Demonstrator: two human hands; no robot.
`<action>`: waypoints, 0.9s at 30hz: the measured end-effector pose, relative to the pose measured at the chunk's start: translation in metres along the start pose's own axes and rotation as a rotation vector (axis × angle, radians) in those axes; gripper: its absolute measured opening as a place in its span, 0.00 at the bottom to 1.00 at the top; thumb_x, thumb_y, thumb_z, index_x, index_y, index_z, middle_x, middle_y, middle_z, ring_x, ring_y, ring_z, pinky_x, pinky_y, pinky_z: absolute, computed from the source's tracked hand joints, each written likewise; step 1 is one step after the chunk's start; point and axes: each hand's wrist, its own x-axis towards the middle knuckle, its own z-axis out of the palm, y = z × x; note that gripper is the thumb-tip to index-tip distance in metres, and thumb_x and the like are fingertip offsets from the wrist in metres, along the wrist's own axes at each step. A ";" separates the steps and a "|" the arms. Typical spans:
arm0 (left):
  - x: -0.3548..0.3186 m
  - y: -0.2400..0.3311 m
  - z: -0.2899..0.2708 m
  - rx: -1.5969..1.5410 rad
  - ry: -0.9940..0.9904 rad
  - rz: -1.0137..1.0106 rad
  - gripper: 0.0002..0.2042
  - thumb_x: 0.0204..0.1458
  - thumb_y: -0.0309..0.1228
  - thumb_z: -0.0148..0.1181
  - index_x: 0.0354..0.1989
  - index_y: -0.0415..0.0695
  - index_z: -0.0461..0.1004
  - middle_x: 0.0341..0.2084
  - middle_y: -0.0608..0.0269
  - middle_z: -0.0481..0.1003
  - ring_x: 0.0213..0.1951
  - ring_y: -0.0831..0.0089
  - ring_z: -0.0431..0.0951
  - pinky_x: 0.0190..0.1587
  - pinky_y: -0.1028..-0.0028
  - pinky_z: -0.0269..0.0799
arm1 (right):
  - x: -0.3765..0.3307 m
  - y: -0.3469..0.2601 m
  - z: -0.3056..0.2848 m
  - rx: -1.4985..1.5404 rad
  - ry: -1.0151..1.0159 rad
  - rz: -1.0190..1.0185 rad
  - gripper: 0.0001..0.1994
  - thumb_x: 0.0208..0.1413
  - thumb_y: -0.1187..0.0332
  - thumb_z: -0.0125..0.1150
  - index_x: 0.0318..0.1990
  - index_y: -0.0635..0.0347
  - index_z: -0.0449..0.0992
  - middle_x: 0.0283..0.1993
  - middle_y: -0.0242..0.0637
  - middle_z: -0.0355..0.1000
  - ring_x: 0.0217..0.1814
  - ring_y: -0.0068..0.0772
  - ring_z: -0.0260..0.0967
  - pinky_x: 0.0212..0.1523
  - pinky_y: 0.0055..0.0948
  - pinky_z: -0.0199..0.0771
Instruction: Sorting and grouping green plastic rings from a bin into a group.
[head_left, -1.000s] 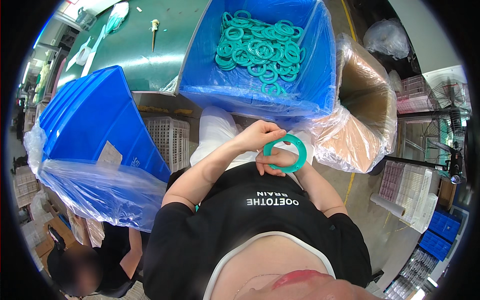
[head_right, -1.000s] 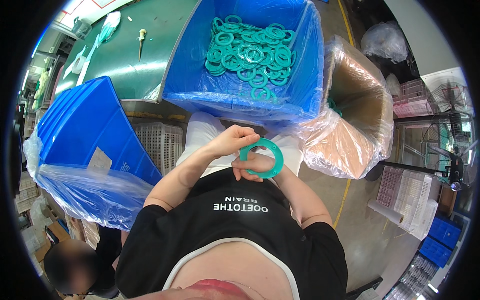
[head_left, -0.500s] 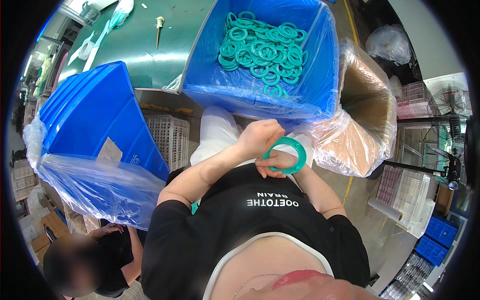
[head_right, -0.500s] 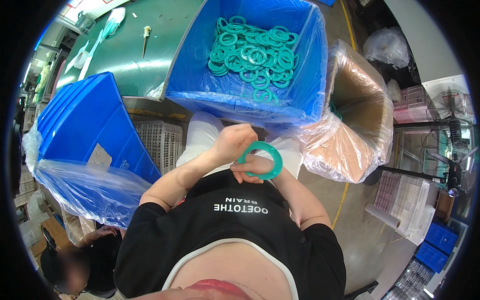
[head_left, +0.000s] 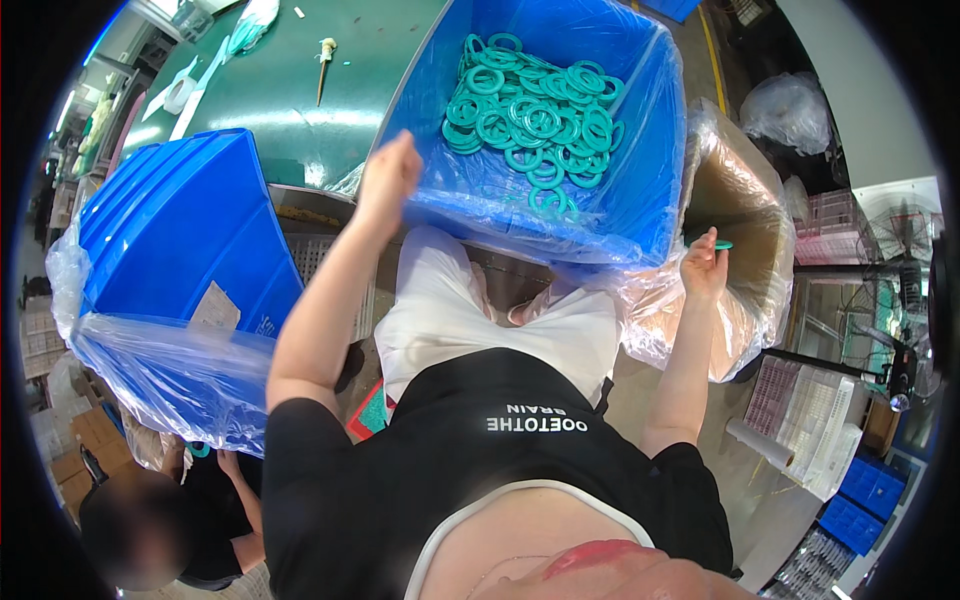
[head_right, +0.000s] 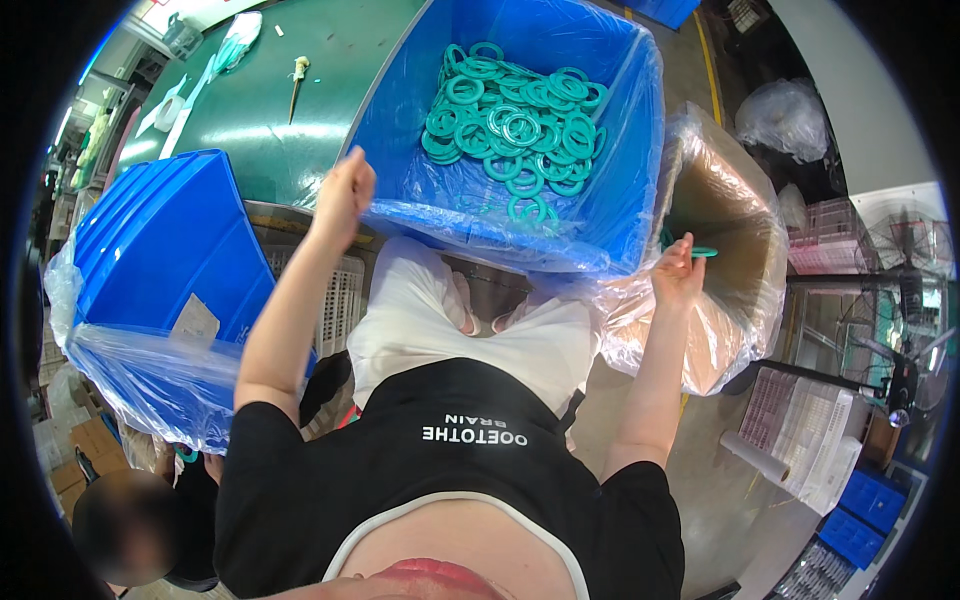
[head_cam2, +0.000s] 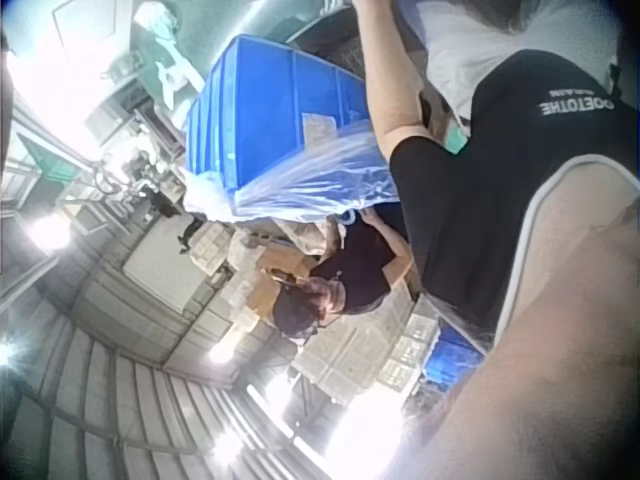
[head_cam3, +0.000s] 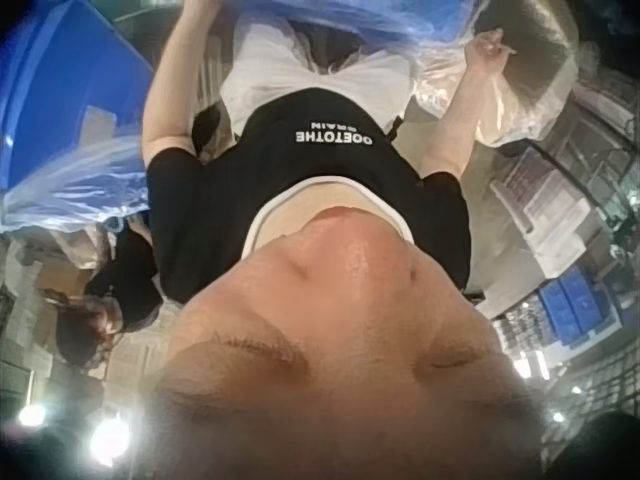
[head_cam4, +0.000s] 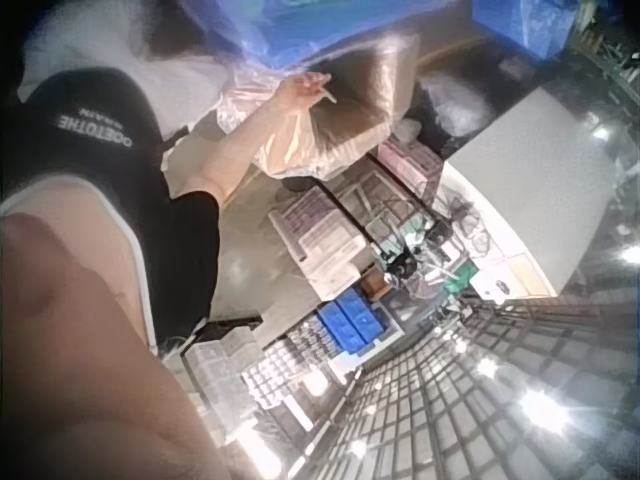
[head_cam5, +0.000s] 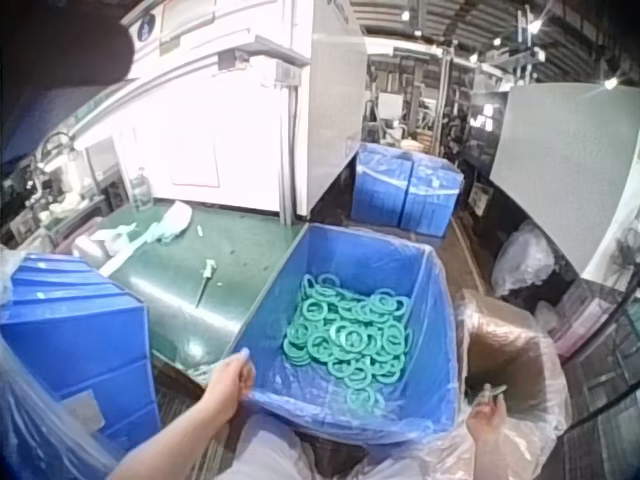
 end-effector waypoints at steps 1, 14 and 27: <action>0.022 0.007 -0.007 0.177 0.093 0.147 0.18 0.59 0.41 0.48 0.17 0.48 0.62 0.14 0.74 0.60 0.16 0.83 0.55 0.18 0.81 0.48 | 0.010 0.003 -0.004 -0.146 -0.123 0.165 0.26 0.60 0.48 0.44 0.46 0.67 0.71 0.37 0.40 0.71 0.34 0.29 0.69 0.22 0.20 0.69; 0.139 0.030 -0.051 1.513 0.212 0.667 0.14 0.55 0.40 0.50 0.22 0.45 0.71 0.23 0.59 0.73 0.28 0.55 0.74 0.30 0.61 0.68 | 0.182 0.209 0.014 -2.113 -0.571 0.135 0.13 0.49 0.63 0.60 0.38 0.61 0.75 0.30 0.37 0.74 0.29 0.35 0.71 0.28 0.29 0.70; 0.160 0.038 -0.051 1.446 0.131 0.645 0.14 0.54 0.28 0.54 0.19 0.38 0.61 0.17 0.55 0.58 0.18 0.59 0.60 0.21 0.70 0.57 | 0.241 0.251 -0.172 -3.046 -0.123 0.177 0.24 0.47 0.65 0.59 0.53 0.58 0.63 0.55 0.43 0.61 0.60 0.44 0.59 0.51 0.50 0.67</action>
